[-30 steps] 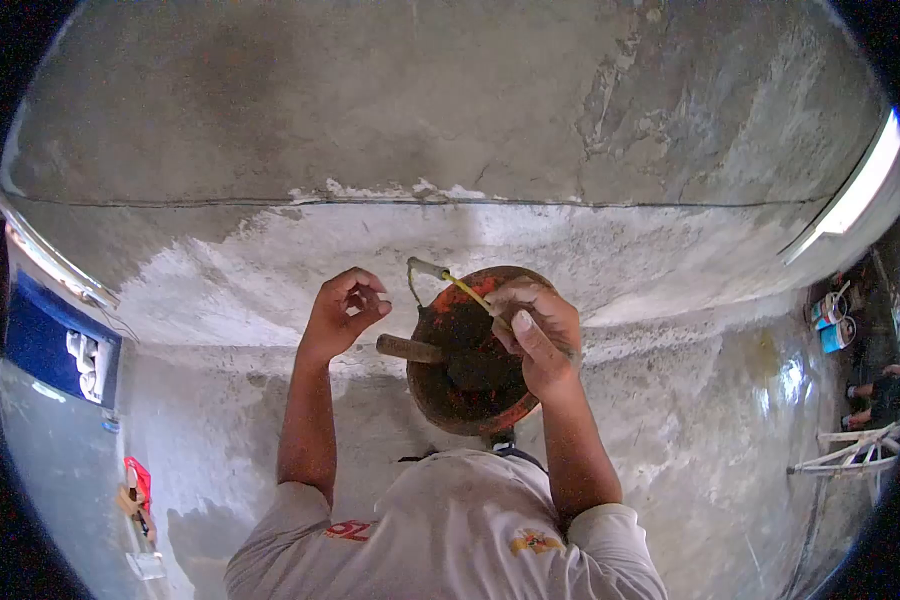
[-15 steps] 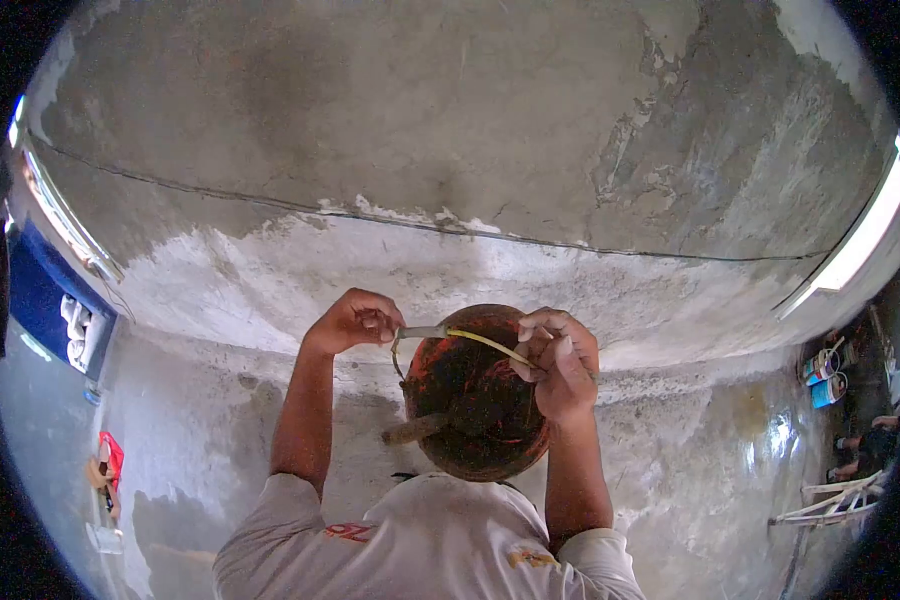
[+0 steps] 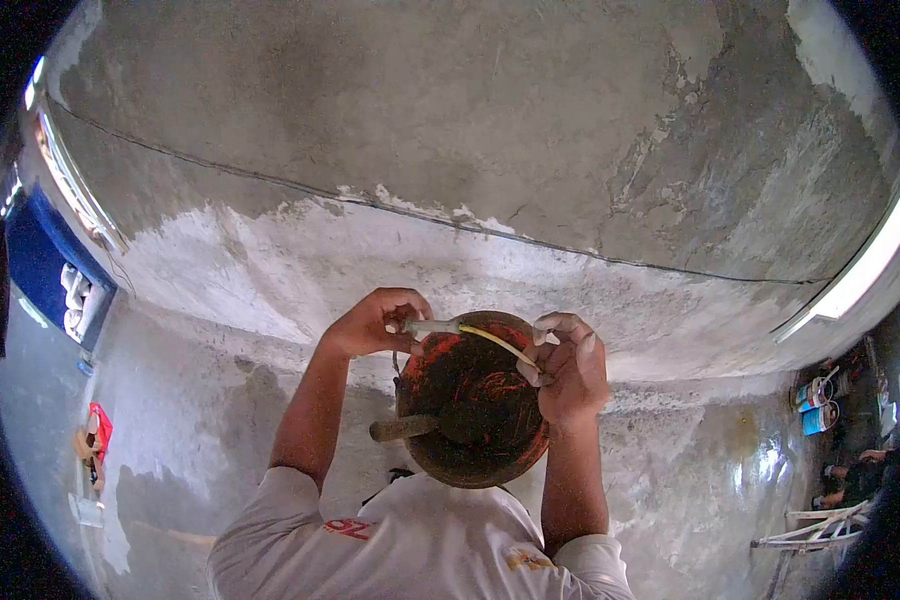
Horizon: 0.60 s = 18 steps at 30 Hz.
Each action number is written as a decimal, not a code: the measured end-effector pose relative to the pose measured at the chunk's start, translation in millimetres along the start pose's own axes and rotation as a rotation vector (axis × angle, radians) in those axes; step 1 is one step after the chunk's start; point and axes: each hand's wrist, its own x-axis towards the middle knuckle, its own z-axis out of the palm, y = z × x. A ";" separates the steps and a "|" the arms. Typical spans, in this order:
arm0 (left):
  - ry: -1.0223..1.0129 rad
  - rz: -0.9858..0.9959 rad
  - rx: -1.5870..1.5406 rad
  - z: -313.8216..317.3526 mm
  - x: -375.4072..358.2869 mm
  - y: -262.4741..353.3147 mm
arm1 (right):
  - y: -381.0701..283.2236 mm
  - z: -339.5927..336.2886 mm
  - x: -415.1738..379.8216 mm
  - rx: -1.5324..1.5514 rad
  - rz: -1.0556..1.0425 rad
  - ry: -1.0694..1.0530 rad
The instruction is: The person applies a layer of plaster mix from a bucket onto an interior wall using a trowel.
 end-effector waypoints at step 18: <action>0.002 0.180 -0.560 6.5 -33.0 -1.5 | -4.3 -4.6 1.0 -0.044 -0.121 -0.035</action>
